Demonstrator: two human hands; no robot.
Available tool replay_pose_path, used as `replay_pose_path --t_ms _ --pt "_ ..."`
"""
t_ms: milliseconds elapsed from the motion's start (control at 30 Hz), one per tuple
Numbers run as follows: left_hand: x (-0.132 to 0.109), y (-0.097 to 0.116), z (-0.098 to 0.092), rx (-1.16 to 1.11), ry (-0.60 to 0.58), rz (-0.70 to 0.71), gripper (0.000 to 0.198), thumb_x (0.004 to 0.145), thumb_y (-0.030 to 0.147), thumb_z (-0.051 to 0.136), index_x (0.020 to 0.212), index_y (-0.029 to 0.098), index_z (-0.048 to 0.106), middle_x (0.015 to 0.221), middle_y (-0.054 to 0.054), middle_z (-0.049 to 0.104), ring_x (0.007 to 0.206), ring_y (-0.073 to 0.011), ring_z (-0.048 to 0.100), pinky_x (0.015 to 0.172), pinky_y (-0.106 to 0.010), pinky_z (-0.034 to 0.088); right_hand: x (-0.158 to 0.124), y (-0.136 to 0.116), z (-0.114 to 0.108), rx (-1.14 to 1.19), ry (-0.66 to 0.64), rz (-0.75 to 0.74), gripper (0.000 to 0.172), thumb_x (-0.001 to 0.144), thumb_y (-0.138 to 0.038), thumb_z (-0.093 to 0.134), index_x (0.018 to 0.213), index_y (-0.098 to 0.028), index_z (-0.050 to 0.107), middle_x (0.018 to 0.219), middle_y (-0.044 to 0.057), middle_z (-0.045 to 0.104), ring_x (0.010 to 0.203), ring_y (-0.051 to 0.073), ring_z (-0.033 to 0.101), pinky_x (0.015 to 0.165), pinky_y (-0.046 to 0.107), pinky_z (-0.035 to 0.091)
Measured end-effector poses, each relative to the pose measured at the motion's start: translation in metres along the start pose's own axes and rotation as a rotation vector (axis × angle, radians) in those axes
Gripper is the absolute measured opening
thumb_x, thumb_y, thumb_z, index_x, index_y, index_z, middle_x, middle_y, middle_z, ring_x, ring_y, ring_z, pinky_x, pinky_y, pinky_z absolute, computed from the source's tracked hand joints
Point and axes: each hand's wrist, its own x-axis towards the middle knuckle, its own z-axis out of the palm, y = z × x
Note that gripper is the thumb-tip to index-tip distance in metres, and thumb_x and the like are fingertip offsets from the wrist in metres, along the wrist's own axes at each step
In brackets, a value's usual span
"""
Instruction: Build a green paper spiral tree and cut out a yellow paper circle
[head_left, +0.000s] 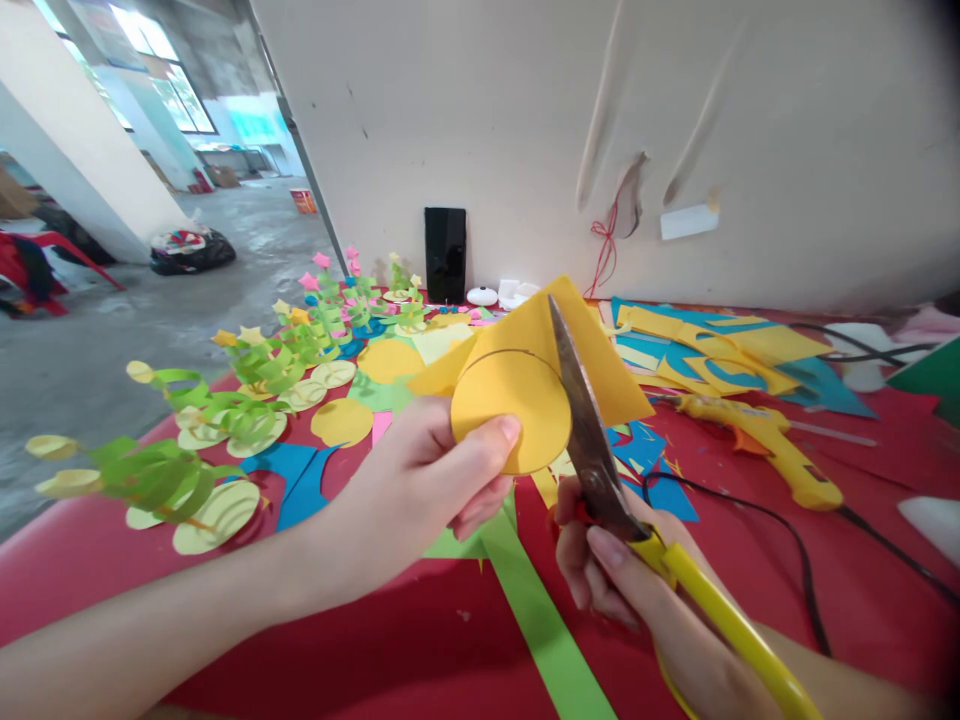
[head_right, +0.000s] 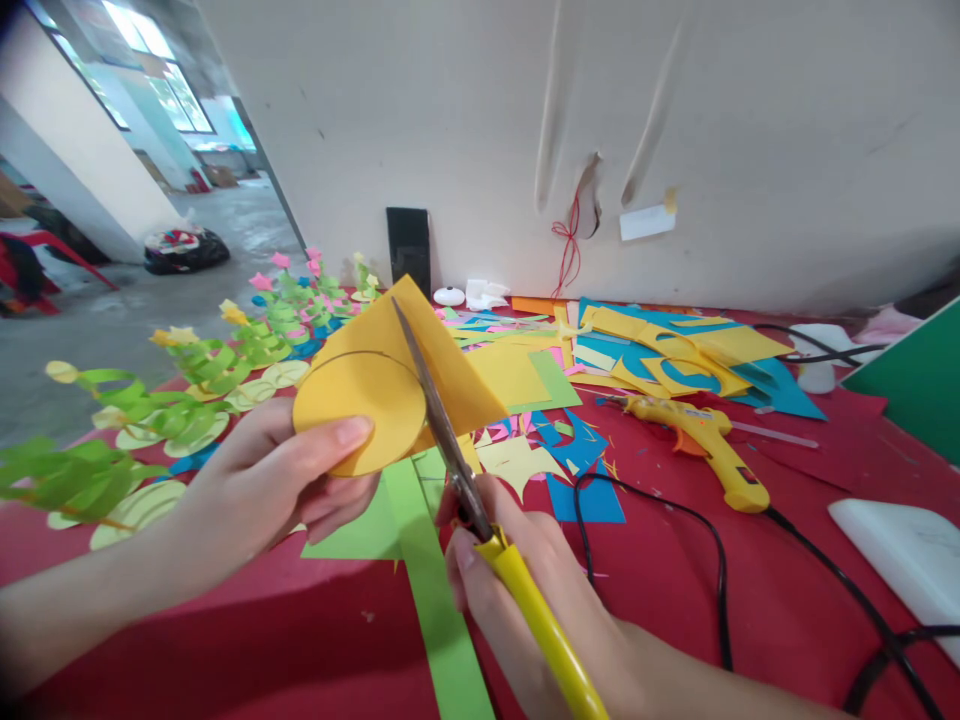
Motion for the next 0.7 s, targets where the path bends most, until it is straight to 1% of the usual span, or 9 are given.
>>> replay_pose_path --t_ms 200,433,533,700 --pt "0.0035 0.002 -0.0005 -0.005 0.005 -0.033 0.037 0.083 0.023 0.035 0.046 0.017 0.034 0.039 0.006 0.034 0.035 -0.0046 0.032 0.036 -0.016 0.029 0.0014 0.0007 -0.001 0.008 -0.019 -0.024 0.021 0.085 -0.037 0.04 0.081 -0.019 0.048 0.051 -0.002 0.047 0.041 0.008 0.037 0.037 0.02 0.025" --pt "0.0026 0.002 -0.0019 -0.047 0.001 -0.038 0.036 0.082 0.022 0.036 0.047 0.017 0.033 0.039 0.007 0.032 0.035 -0.0043 0.031 0.036 -0.015 0.029 0.0014 0.0029 -0.0009 -0.012 -0.019 0.008 0.02 0.086 -0.037 0.04 0.082 -0.019 0.049 0.053 -0.002 0.048 0.042 0.009 0.041 0.038 0.02 0.029" --pt "0.0023 0.0013 -0.0034 -0.058 0.001 -0.035 0.035 0.082 0.022 0.037 0.047 0.017 0.033 0.039 0.007 0.032 0.035 -0.0043 0.031 0.036 -0.015 0.029 0.001 0.0026 -0.0011 -0.02 -0.014 0.007 0.021 0.086 -0.037 0.039 0.082 -0.019 0.048 0.053 -0.002 0.048 0.041 0.008 0.039 0.039 0.02 0.029" --pt "0.0037 0.0014 -0.0052 -0.077 -0.005 -0.034 0.035 0.081 0.022 0.037 0.047 0.017 0.033 0.039 0.007 0.031 0.036 -0.0045 0.031 0.036 -0.015 0.029 0.0021 0.0013 -0.0004 0.005 -0.031 0.0 0.021 0.086 -0.039 0.039 0.083 -0.019 0.047 0.048 -0.004 0.043 0.038 0.008 0.033 0.037 0.02 0.025"
